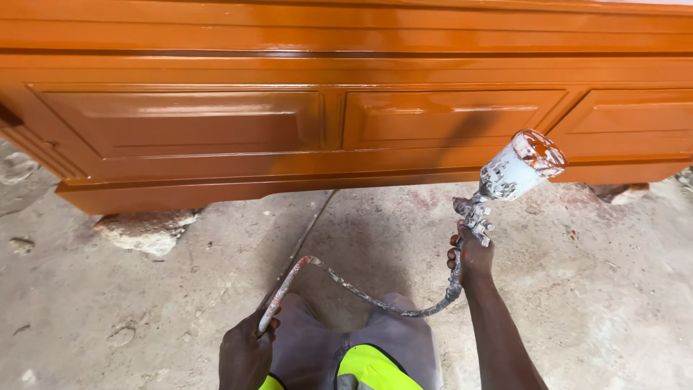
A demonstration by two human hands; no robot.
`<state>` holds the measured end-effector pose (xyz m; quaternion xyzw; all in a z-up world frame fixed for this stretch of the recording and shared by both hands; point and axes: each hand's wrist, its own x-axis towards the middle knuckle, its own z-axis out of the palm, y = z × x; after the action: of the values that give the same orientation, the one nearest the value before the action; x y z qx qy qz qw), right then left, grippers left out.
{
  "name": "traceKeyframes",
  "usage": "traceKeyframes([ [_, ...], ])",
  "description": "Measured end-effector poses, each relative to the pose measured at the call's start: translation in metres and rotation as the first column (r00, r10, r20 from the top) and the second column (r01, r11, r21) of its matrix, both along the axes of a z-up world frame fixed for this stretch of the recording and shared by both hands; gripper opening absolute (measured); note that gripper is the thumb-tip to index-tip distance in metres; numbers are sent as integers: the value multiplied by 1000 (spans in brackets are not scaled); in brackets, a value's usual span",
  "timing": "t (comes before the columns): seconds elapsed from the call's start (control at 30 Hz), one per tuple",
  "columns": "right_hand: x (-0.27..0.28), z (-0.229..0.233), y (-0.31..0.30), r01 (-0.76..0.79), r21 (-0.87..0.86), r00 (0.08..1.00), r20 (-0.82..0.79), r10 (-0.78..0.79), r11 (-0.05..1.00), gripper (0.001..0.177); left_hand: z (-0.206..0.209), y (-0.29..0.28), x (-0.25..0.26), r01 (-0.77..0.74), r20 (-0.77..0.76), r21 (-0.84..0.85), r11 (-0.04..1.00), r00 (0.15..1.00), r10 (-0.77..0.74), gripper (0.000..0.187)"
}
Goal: Spray painting a wooden bed frame using a pneumatic spray gun
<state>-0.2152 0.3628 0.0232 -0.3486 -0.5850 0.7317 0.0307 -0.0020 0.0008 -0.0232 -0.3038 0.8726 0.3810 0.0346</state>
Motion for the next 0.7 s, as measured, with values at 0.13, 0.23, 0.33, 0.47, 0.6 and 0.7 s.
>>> traceKeyframes([
  [0.13, -5, -2, 22, 79, -9, 997, -3, -79, 997, 32, -7, 6, -4, -14, 30, -3, 1000, 999, 14, 48],
  [0.23, 1, 12, 33, 141, -4, 988, 57, -141, 990, 75, -10, 9, -7, -16, 20, 19, 1000, 1000, 15, 45],
  [0.33, 3, 13, 46, 153, 23, 987, 35, -154, 988, 50, -9, 11, -9, -1, 32, 18, 1000, 999, 1, 46],
  [0.47, 5, 12, 50, 244, 80, 970, -8, -245, 966, 54, -15, 14, -10, 21, 8, 6, 1000, 1000, -21, 43],
  [0.6, 11, -1, 56, 88, 101, 993, -85, -80, 991, 15, -12, 17, -11, 25, -5, -8, 1000, 1000, -25, 43],
  [0.7, 22, -3, 46, -103, 186, 986, -110, 125, 977, 18, -17, 10, -12, 53, 16, -37, 998, 999, -52, 43],
])
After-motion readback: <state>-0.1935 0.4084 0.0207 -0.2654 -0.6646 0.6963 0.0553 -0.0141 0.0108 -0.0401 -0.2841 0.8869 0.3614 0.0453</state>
